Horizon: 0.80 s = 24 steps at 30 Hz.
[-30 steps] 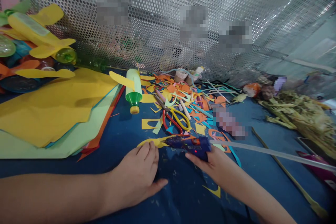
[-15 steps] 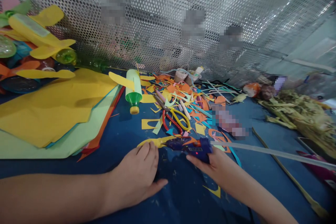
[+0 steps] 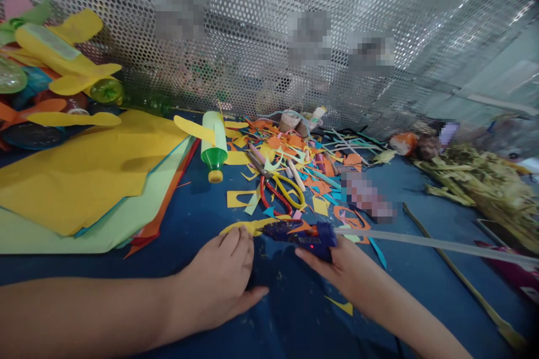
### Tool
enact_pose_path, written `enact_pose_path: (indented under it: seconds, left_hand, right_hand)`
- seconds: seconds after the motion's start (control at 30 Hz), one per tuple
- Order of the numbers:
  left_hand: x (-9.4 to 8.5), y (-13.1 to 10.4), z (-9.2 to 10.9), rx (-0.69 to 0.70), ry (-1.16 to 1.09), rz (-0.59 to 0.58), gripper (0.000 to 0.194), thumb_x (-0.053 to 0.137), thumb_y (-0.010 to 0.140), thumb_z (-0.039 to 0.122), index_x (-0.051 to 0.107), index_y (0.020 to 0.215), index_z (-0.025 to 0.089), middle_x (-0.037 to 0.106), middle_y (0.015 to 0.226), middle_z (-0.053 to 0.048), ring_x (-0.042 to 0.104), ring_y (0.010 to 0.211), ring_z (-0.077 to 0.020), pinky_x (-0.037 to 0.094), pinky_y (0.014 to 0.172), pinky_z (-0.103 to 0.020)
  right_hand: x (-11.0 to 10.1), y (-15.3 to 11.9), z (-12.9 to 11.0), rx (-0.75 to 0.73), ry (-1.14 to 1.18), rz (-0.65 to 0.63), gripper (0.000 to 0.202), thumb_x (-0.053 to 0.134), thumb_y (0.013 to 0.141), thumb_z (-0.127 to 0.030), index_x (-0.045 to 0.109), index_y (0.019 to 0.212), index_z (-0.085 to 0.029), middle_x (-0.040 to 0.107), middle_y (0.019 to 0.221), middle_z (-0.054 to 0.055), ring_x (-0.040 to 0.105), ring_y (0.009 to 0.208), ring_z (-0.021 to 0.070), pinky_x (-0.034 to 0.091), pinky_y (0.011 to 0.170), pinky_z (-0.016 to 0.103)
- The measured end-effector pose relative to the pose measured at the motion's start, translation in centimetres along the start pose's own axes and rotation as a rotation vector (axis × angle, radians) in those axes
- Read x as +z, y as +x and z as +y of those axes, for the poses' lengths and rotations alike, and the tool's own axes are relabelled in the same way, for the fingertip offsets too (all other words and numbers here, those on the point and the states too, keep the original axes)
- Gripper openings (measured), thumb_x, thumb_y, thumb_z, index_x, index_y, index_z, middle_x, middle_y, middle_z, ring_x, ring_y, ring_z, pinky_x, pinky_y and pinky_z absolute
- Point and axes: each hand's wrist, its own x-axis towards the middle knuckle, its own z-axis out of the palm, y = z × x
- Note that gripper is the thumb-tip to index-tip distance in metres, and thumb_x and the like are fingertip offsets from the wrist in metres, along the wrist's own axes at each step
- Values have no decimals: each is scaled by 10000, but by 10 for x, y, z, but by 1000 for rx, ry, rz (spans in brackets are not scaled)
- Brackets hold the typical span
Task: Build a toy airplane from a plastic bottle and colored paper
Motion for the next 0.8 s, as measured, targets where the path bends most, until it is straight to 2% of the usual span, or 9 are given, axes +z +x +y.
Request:
enact_pose_path:
  seconds: [0.1, 0.3, 0.4, 0.57, 0.7, 0.8]
  left_hand:
    - [0, 0, 0, -2, -3, -15, 578, 392, 848, 498, 625, 1060, 13, 635, 1065, -213, 588, 962, -308, 488, 752, -363]
    - [0, 0, 0, -1, -16, -7, 571, 388, 853, 496, 621, 1062, 19, 635, 1066, -210, 586, 970, -299, 478, 778, -363]
    - [0, 0, 0, 0, 0, 12, 573, 389, 852, 493, 625, 1059, 14, 639, 1060, -206, 587, 965, -302, 479, 779, -362]
    - [0, 1, 0, -10, -16, -10, 569, 385, 852, 497, 631, 1055, 26, 637, 1068, -203, 588, 965, -296, 486, 763, -355]
    - [0, 0, 0, -8, -11, 7, 566, 395, 848, 493, 638, 1044, 22, 643, 1053, -203, 592, 954, -301, 486, 770, -360]
    - [1, -1, 0, 1, -11, 26, 562, 394, 852, 488, 639, 1039, 19, 644, 1049, -207, 592, 954, -304, 484, 770, -363]
  right_hand:
    - [1, -2, 1, -5, -9, 21, 309, 505, 829, -408, 671, 961, -183, 698, 904, 124, 645, 895, 307, 521, 763, 428]
    - [3, -8, 15, -151, -51, -27, 257, 469, 847, -342, 687, 962, -271, 711, 850, 77, 651, 856, 248, 502, 815, 401]
    - [-1, -5, 11, -116, -53, -23, 279, 460, 845, -378, 684, 954, -251, 704, 893, 81, 642, 892, 254, 506, 815, 390]
    - [-6, 1, -6, -58, 17, 10, 308, 460, 841, -427, 695, 810, -230, 701, 798, 108, 657, 778, 260, 515, 771, 410]
    - [-1, -2, 0, -64, -46, -24, 289, 457, 853, -394, 695, 856, -231, 703, 779, 90, 662, 760, 250, 529, 729, 380]
    - [4, -5, 10, -91, -63, -26, 275, 463, 857, -380, 674, 962, -238, 702, 874, 86, 653, 848, 254, 516, 777, 382]
